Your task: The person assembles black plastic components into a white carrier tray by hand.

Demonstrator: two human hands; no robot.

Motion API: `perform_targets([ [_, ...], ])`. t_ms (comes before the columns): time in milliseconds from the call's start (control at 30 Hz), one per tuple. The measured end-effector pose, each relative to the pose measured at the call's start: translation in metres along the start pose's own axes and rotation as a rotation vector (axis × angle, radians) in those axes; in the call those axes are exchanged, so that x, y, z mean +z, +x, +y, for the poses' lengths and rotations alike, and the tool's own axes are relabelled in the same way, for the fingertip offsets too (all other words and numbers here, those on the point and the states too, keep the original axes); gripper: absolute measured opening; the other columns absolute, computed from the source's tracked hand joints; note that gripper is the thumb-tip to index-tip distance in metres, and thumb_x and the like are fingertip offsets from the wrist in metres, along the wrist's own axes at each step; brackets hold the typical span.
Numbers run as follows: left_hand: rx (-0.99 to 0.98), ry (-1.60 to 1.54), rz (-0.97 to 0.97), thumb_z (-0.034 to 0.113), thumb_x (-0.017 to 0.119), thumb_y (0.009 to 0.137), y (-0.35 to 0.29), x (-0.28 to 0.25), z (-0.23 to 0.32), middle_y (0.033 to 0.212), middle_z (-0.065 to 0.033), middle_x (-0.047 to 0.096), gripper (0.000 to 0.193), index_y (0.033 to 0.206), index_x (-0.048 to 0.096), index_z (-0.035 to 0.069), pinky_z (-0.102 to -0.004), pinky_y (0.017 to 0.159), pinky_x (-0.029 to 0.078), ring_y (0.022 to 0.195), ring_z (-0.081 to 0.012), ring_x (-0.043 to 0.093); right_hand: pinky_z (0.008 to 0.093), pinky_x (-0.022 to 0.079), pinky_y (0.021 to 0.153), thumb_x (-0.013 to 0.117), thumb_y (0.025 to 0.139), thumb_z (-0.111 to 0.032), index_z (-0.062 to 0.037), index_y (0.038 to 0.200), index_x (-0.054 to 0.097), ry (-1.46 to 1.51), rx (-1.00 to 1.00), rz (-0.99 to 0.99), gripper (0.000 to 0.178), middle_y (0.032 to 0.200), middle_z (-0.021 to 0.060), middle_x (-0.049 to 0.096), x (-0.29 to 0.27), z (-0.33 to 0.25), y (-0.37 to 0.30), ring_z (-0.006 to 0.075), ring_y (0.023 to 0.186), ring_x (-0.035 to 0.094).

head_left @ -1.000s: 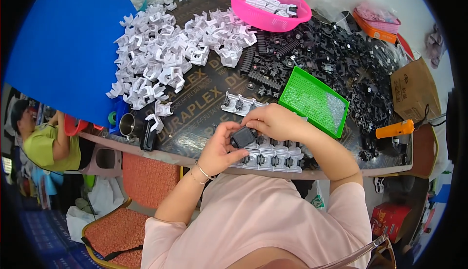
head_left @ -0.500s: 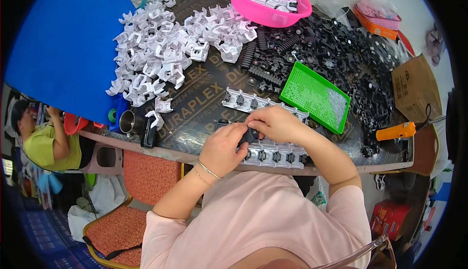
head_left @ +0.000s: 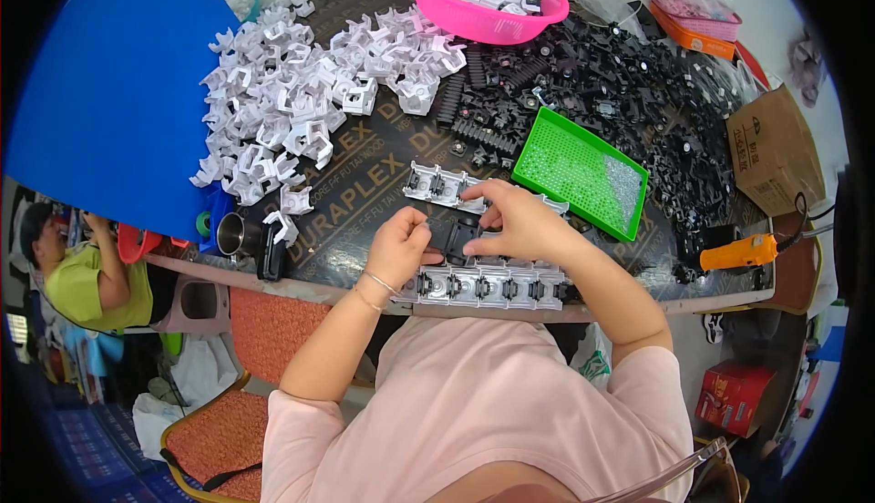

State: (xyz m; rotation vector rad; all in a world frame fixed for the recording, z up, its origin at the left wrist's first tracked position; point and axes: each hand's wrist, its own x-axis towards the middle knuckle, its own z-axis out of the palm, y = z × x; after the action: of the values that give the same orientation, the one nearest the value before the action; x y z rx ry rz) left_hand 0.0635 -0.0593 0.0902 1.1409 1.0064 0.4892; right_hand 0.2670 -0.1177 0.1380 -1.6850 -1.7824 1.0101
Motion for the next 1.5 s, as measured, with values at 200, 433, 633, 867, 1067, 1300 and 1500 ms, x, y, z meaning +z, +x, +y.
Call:
perform_targets([
  [200, -0.063, -0.135, -0.038, 0.008, 0.047, 0.093, 0.003, 0.001, -0.011, 0.088, -0.0002, 0.052, 0.002, 0.093, 0.048, 0.007, -0.0298, 0.068, 0.058, 0.075, -0.0145, 0.061, 0.0383, 0.05, 0.082, 0.081, 0.06, -0.021, -0.0046, 0.117, 0.053, -0.233, -0.153, 0.12, 0.066, 0.109, 0.0158, 0.056, 0.027, 0.004, -0.015, 0.0327, 0.097, 0.059],
  [433, 0.27, 0.616, 0.053, 0.01, 0.061, 0.08, -0.001, -0.008, -0.01, 0.079, -0.0103, 0.058, 0.013, 0.082, 0.056, -0.001, -0.0303, 0.059, 0.051, 0.063, -0.0189, 0.059, 0.0393, 0.048, 0.083, 0.077, 0.062, -0.025, -0.0035, 0.111, 0.058, -0.347, -0.181, 0.146, 0.057, 0.104, 0.0138, 0.063, 0.041, 0.006, -0.014, 0.0298, 0.1, 0.059],
  [633, 0.406, 0.638, 0.075, 0.012, 0.065, 0.075, -0.001, -0.011, -0.005, 0.077, -0.0112, 0.057, 0.015, 0.076, 0.059, -0.001, -0.0321, 0.058, 0.047, 0.062, -0.0231, 0.058, 0.0388, 0.043, 0.087, 0.076, 0.062, -0.026, -0.0043, 0.11, 0.06, -0.387, -0.183, 0.124, 0.056, 0.107, 0.0131, 0.064, 0.039, 0.005, -0.013, 0.0286, 0.101, 0.059],
  [867, 0.357, 0.653, 0.037, 0.012, 0.066, 0.074, -0.001, -0.012, -0.003, 0.078, -0.0116, 0.057, 0.014, 0.075, 0.06, -0.001, -0.0336, 0.063, 0.048, 0.068, -0.0256, 0.059, 0.0389, 0.044, 0.086, 0.076, 0.061, -0.027, -0.0037, 0.111, 0.06, -0.419, -0.215, 0.122, 0.057, 0.107, 0.0119, 0.064, 0.041, 0.007, -0.011, 0.0278, 0.099, 0.059],
  [1067, 0.608, 0.915, 0.122, 0.009, 0.067, 0.071, 0.0, -0.013, -0.011, 0.084, -0.0127, 0.054, 0.014, 0.078, 0.059, 0.0, -0.0362, 0.069, 0.047, 0.079, -0.0298, 0.057, 0.0375, 0.043, 0.084, 0.077, 0.063, -0.029, -0.0058, 0.114, 0.06, -0.482, -0.145, 0.003, 0.058, 0.111, 0.0113, 0.063, 0.037, 0.004, -0.011, 0.0263, 0.099, 0.058],
  [1300, 0.607, 0.881, 0.22, 0.01, 0.069, 0.07, -0.012, -0.018, -0.004, 0.089, -0.0136, 0.053, 0.021, 0.085, 0.057, 0.002, -0.0374, 0.073, 0.046, 0.083, -0.0325, 0.055, 0.0382, 0.042, 0.095, 0.077, 0.071, -0.025, -0.0075, 0.119, 0.058, -0.229, -0.116, 0.495, 0.054, 0.124, 0.0142, 0.056, -0.026, 0.034, -0.025, 0.0303, 0.113, 0.052],
  [1500, 0.685, 0.843, 0.207, 0.008, 0.072, 0.066, -0.016, -0.022, -0.002, 0.092, -0.0137, 0.053, 0.025, 0.087, 0.057, 0.002, -0.0384, 0.076, 0.045, 0.087, -0.033, 0.053, 0.0387, 0.046, 0.09, 0.069, 0.077, -0.024, -0.0057, 0.113, 0.061, -0.457, 0.488, 0.801, 0.041, 0.113, 0.0153, 0.061, -0.147, 0.168, -0.048, 0.0304, 0.105, 0.058],
])
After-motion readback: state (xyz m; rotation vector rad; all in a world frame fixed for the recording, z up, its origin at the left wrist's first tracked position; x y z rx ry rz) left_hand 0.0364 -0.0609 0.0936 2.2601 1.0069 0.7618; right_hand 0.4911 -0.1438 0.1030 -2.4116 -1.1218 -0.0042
